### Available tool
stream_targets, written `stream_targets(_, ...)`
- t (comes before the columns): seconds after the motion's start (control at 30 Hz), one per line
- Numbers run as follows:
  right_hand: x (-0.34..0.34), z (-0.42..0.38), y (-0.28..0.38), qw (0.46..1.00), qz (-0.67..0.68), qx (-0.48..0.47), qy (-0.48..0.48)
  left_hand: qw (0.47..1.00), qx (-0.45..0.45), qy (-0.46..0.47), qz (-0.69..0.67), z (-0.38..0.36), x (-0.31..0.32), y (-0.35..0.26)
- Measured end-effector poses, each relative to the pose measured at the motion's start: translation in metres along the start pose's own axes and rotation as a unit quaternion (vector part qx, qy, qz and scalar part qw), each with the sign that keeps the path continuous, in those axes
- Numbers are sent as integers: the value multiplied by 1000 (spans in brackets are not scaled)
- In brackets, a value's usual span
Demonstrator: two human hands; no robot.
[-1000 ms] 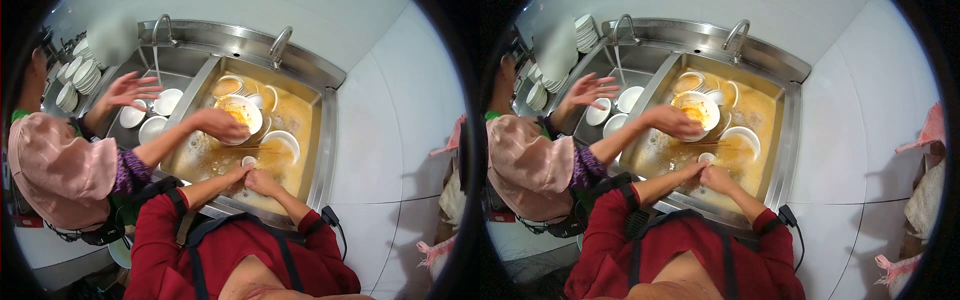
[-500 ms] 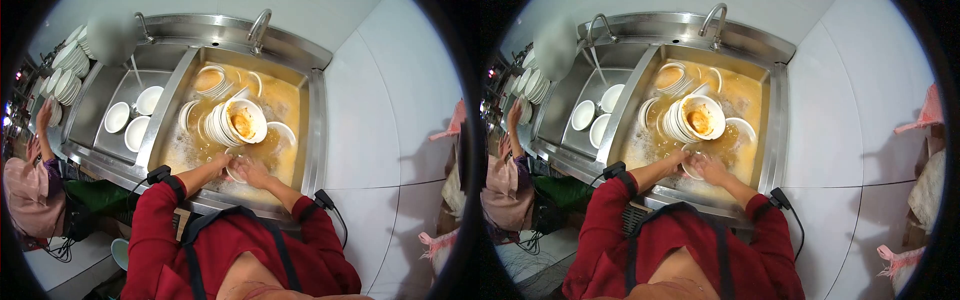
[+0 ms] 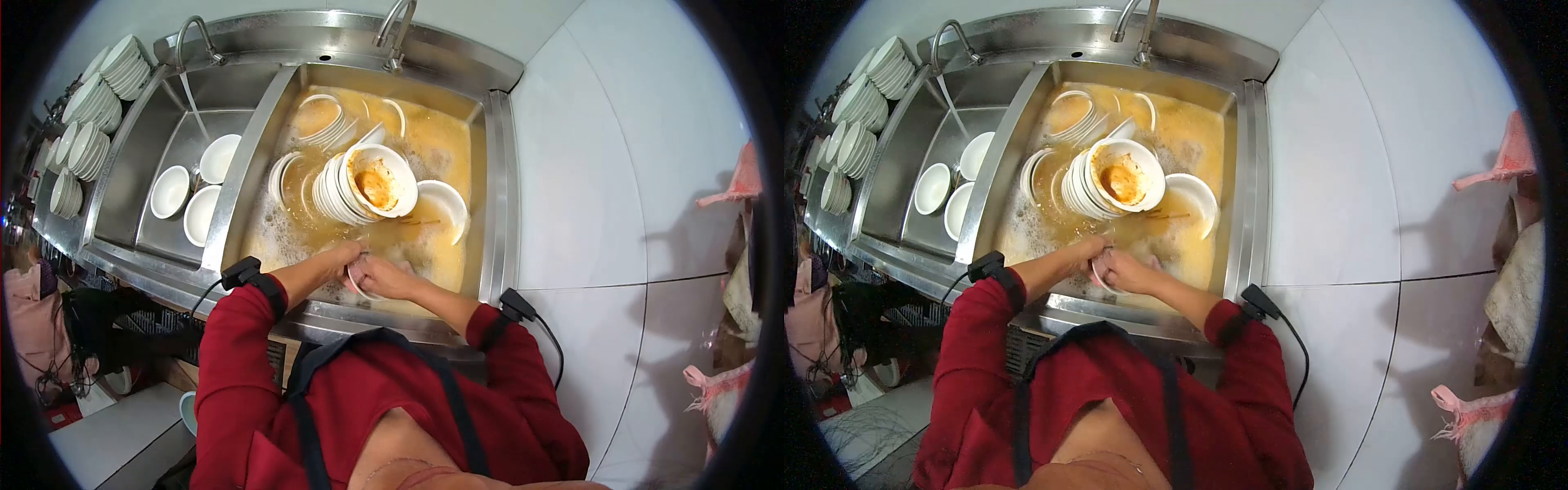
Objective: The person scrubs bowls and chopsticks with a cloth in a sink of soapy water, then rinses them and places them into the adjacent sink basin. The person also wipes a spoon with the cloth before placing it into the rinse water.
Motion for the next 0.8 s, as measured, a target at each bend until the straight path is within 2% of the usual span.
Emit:
stream_targets(0.03,-5,6,12,992,-60,-96,-51,1000,-3,1,0,-5,-3,-3)
stream_targets(0.07,-13,12,2,985,-156,29,-70,1000,-9,25,-14,-8,-7,-4)
stream_targets(0.1,-16,18,-3,985,-154,29,-69,998,-13,48,-29,-13,-9,-7)
stream_targets(0.13,-26,21,-5,962,-227,2,-152,993,13,70,-93,-18,-7,-12)
stream_targets(0.17,-33,19,-5,925,-298,-25,-235,993,11,69,-92,-18,-7,-9)
stream_targets(0.2,-36,18,-11,924,-298,-23,-237,996,44,62,-52,-17,-7,-11)
stream_targets(0.23,-48,15,-24,915,-305,69,-256,995,80,55,-11,-16,-7,-16)
stream_targets(0.27,-60,8,-34,897,-309,159,-272,993,103,22,-55,-37,-5,-26)
stream_targets(0.3,-69,-2,-33,895,-312,160,-275,993,106,25,-53,-50,-1,-31)
stream_targets(0.33,-75,-14,-40,936,-162,190,-249,990,135,-19,-37,-59,-2,-37)
stream_targets(0.37,-77,-22,-46,952,-7,215,-216,984,164,-63,-22,-63,-4,-41)
stream_targets(0.4,-67,-25,-72,935,131,302,-129,965,242,-75,-67,-48,-6,-41)
stream_targets(0.43,-59,-32,-79,934,131,307,-128,966,239,-71,-70,-42,-5,-36)
stream_targets(0.5,-46,-35,-58,879,363,225,-212,939,323,-80,-87,-50,-8,-49)
stream_targets(0.53,-44,-35,-61,878,365,224,-215,940,322,-79,-85,-54,-8,-50)
stream_targets(0.6,-34,-30,-63,883,377,249,-125,928,334,-36,-162,-64,-7,-51)
stream_targets(0.73,-43,-36,-49,904,360,183,-140,938,327,-54,-103,-87,-18,-61)
stream_targets(0.77,-49,-40,-54,943,210,221,-136,939,325,-112,0,-97,-29,-73)
stream_targets(0.8,-57,-40,-56,959,54,248,-128,927,317,-173,101,-104,-42,-84)
Point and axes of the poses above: each hand's wrist, its own z-axis towards the middle knuckle, its own x-axis out of the palm, y = z × x, the point moved 5 cm from there along z, towards the middle knuckle, and after that the axes turned 9 degrees about z, right-handed, at the moved point
